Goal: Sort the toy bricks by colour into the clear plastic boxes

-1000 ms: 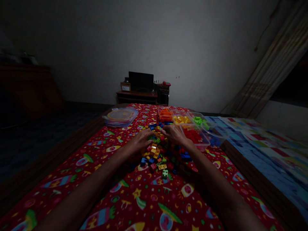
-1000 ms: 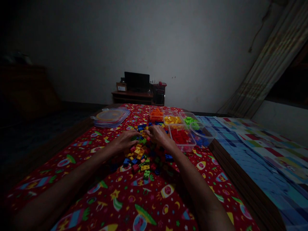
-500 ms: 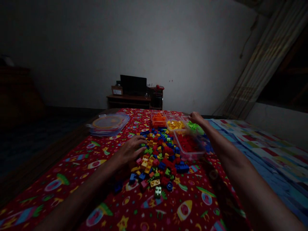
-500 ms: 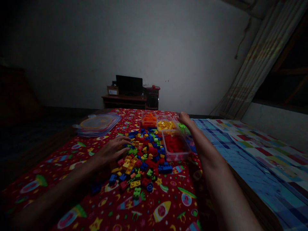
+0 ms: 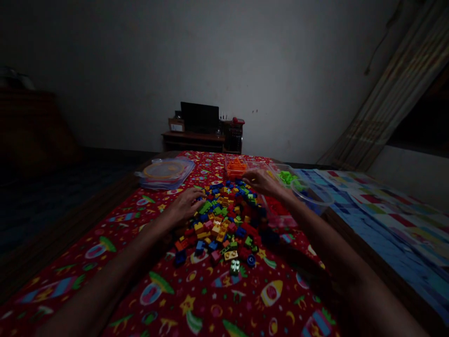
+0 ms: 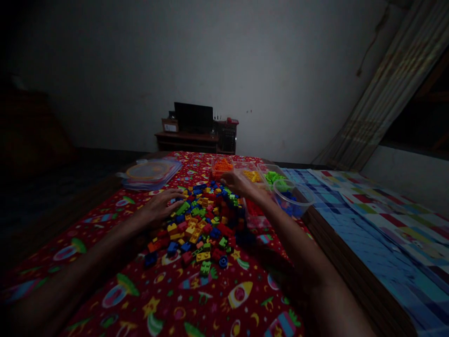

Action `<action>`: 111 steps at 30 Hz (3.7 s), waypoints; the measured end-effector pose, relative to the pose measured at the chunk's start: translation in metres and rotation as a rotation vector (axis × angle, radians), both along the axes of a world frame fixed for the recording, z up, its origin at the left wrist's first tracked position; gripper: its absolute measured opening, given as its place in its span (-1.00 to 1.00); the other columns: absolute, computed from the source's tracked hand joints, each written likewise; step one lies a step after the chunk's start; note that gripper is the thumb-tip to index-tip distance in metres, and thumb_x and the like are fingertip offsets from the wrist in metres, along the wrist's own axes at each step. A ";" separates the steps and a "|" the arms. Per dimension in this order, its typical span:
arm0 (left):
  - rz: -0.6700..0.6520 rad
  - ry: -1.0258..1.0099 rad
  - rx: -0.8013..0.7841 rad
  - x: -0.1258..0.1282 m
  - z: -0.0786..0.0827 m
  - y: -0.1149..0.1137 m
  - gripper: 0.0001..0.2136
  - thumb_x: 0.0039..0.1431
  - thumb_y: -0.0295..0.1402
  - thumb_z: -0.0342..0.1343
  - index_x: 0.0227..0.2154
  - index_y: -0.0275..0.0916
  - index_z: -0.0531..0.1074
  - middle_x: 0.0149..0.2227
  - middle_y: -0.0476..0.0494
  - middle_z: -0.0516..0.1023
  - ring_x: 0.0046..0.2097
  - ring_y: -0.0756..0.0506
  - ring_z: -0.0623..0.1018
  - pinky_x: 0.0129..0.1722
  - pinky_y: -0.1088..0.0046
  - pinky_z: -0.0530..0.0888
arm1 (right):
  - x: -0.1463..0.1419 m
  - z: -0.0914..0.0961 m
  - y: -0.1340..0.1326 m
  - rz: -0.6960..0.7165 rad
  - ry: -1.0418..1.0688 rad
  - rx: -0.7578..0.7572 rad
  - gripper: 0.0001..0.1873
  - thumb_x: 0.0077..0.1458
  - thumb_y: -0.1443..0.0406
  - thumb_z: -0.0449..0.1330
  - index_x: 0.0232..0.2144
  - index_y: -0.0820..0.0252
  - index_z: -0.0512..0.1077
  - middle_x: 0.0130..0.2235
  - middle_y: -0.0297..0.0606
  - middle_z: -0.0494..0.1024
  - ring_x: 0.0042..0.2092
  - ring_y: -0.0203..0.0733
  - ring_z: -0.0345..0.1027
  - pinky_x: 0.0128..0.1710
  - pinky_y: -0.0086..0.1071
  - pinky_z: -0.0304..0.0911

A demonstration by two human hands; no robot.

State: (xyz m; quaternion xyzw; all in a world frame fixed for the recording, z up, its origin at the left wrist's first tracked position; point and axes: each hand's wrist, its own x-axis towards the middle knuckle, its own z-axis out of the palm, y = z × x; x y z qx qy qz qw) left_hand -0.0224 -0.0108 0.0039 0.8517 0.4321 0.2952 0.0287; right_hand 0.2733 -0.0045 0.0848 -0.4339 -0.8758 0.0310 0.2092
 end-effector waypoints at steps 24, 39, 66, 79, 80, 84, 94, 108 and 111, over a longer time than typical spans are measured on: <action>-0.060 0.124 -0.137 -0.046 -0.053 -0.105 -0.06 -0.02 0.11 0.16 0.33 -0.12 -0.14 0.37 -0.41 -0.18 0.34 -0.46 -0.03 0.18 -0.09 0.19 | -0.029 -0.073 -0.134 0.412 -0.465 0.313 -0.58 0.28 0.27 0.00 0.17 0.06 0.24 0.32 0.06 0.05 0.35 0.08 -0.17 0.24 0.19 -0.14; 0.013 -0.037 0.103 0.047 -0.015 -0.049 -0.53 0.21 -0.19 0.05 0.17 -0.16 0.24 0.25 -0.30 0.17 0.27 -0.30 0.16 0.21 -0.03 0.18 | -0.027 -0.053 -0.054 0.091 0.048 0.160 -0.69 0.20 0.37 0.09 -0.01 0.26 0.42 -0.04 -0.01 0.48 0.00 -0.09 0.34 -0.01 -0.23 0.24; -0.395 0.429 0.276 0.117 -0.012 -0.107 -0.73 0.27 -0.35 -0.01 0.01 -0.08 0.39 0.14 -0.11 0.40 0.27 -0.23 0.19 0.31 -0.01 -0.10 | -0.005 -0.004 -0.096 -0.264 -0.268 0.026 -0.71 0.21 0.29 0.04 -0.47 0.25 0.45 -0.49 -0.21 0.41 -0.53 -0.36 0.01 -0.48 -0.37 -0.14; -0.108 0.310 0.270 0.081 0.008 -0.067 -0.68 0.23 -0.22 0.01 0.00 -0.18 0.38 0.16 -0.24 0.34 0.23 -0.26 0.26 0.22 0.07 0.22 | 0.013 -0.078 -0.173 -0.252 -0.578 0.087 -0.67 0.15 0.47 0.01 -0.04 0.30 0.38 -0.12 0.05 0.46 -0.09 0.01 0.29 -0.24 -0.26 0.11; -0.097 0.288 0.256 0.077 0.007 -0.062 -0.66 0.23 -0.20 0.01 0.01 -0.19 0.37 0.14 -0.25 0.36 0.21 -0.25 0.29 0.20 0.10 0.25 | 0.015 -0.083 -0.171 -0.260 -0.551 0.084 -0.66 0.16 0.47 0.01 -0.02 0.31 0.37 -0.14 0.03 0.46 -0.11 -0.01 0.29 -0.25 -0.28 0.12; -0.080 0.217 0.212 0.063 0.002 -0.044 -0.65 0.25 -0.17 -0.04 0.00 -0.22 0.37 0.06 -0.25 0.43 0.14 -0.23 0.37 0.15 0.15 0.32 | 0.024 -0.087 -0.159 -0.196 -0.370 0.130 -0.69 0.18 0.45 0.00 -0.03 0.27 0.35 -0.17 -0.05 0.46 -0.16 -0.13 0.28 -0.22 -0.33 0.13; 0.035 0.051 0.122 0.044 -0.002 -0.019 -0.70 0.21 -0.26 -0.07 -0.17 -0.25 0.51 0.01 -0.29 0.50 0.04 -0.24 0.47 0.07 0.12 0.40 | -0.010 -0.044 -0.109 -0.129 0.042 0.068 -0.65 0.07 0.37 0.20 -0.06 0.26 0.36 -0.26 -0.20 0.51 -0.33 -0.28 0.28 -0.36 -0.45 0.07; 0.027 0.011 0.134 0.031 0.003 -0.017 -0.71 0.20 -0.28 -0.07 -0.20 -0.21 0.53 0.01 -0.24 0.50 0.06 -0.22 0.46 0.07 0.15 0.42 | -0.032 -0.028 -0.058 -0.196 0.283 0.109 -0.77 0.13 0.38 0.07 -0.22 0.26 0.50 -0.32 -0.21 0.55 -0.31 -0.26 0.35 -0.27 -0.43 0.17; 0.019 0.042 0.127 0.032 0.001 -0.017 -0.71 0.21 -0.28 -0.08 -0.21 -0.21 0.53 0.00 -0.23 0.51 0.05 -0.21 0.46 0.07 0.16 0.41 | -0.016 -0.020 -0.059 -0.192 0.248 0.077 -0.75 0.13 0.42 0.04 -0.24 0.25 0.51 -0.36 -0.24 0.54 -0.36 -0.29 0.31 -0.34 -0.45 0.12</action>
